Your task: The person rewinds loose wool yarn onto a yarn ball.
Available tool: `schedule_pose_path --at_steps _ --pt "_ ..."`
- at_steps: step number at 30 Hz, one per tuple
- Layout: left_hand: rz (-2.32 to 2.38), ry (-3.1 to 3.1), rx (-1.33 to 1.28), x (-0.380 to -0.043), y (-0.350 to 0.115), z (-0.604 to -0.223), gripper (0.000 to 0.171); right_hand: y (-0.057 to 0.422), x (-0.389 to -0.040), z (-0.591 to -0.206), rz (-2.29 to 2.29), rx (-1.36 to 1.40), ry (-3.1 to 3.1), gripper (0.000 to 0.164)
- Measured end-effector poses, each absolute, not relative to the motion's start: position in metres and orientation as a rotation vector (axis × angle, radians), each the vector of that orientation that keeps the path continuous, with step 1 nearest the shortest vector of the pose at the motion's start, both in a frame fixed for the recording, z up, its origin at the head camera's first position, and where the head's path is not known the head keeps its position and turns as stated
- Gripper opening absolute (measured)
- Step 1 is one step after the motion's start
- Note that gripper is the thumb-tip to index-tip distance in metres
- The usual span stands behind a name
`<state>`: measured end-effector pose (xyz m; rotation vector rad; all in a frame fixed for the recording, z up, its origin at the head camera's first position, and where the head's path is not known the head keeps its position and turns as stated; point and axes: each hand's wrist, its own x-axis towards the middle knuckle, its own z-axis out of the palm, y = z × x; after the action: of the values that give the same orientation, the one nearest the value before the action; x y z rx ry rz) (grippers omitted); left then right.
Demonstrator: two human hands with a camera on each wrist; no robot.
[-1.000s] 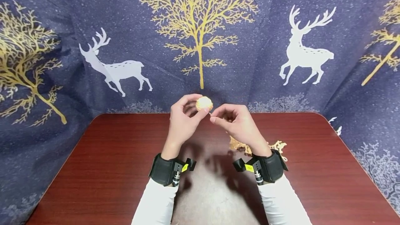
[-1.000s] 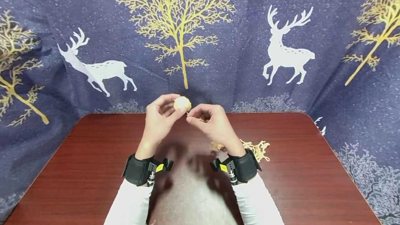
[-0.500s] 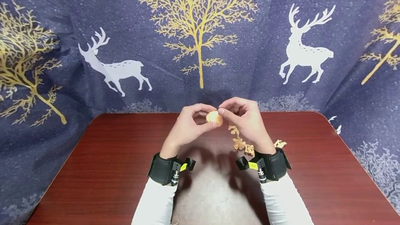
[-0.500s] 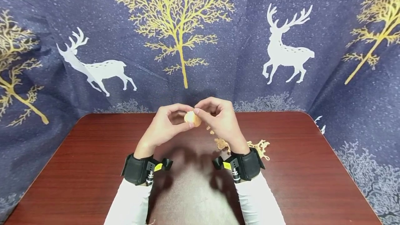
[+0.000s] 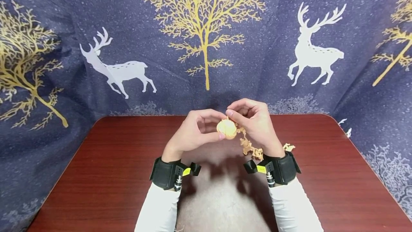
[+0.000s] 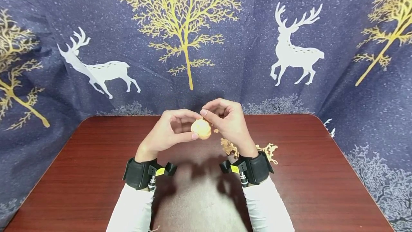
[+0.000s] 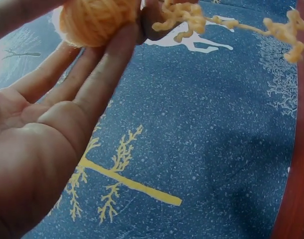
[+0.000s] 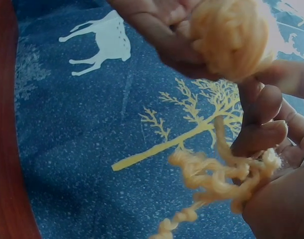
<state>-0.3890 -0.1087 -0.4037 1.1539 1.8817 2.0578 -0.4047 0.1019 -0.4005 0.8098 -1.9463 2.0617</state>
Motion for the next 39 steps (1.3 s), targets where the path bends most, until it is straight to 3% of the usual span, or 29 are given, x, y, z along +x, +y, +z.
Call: schedule_pose_path --at_steps 12,24,30,39 --pt "2.514 1.639 1.124 -0.389 -0.107 -0.401 0.035 0.097 -0.408 -0.405 2.062 0.804 -1.984 0.006" --pt "2.884 1.72 0.68 -0.393 -0.096 -0.401 0.032 0.086 -0.402 -0.405 1.835 0.77 -2.246 0.007" --pt "2.823 2.068 0.543 -0.397 -0.094 -0.406 0.031 0.084 -0.4 -0.404 1.759 0.765 -2.258 0.005" --pt "2.472 2.373 0.618 -0.398 -0.098 -0.408 0.036 0.089 -0.398 -0.399 1.809 0.766 -2.176 0.006"
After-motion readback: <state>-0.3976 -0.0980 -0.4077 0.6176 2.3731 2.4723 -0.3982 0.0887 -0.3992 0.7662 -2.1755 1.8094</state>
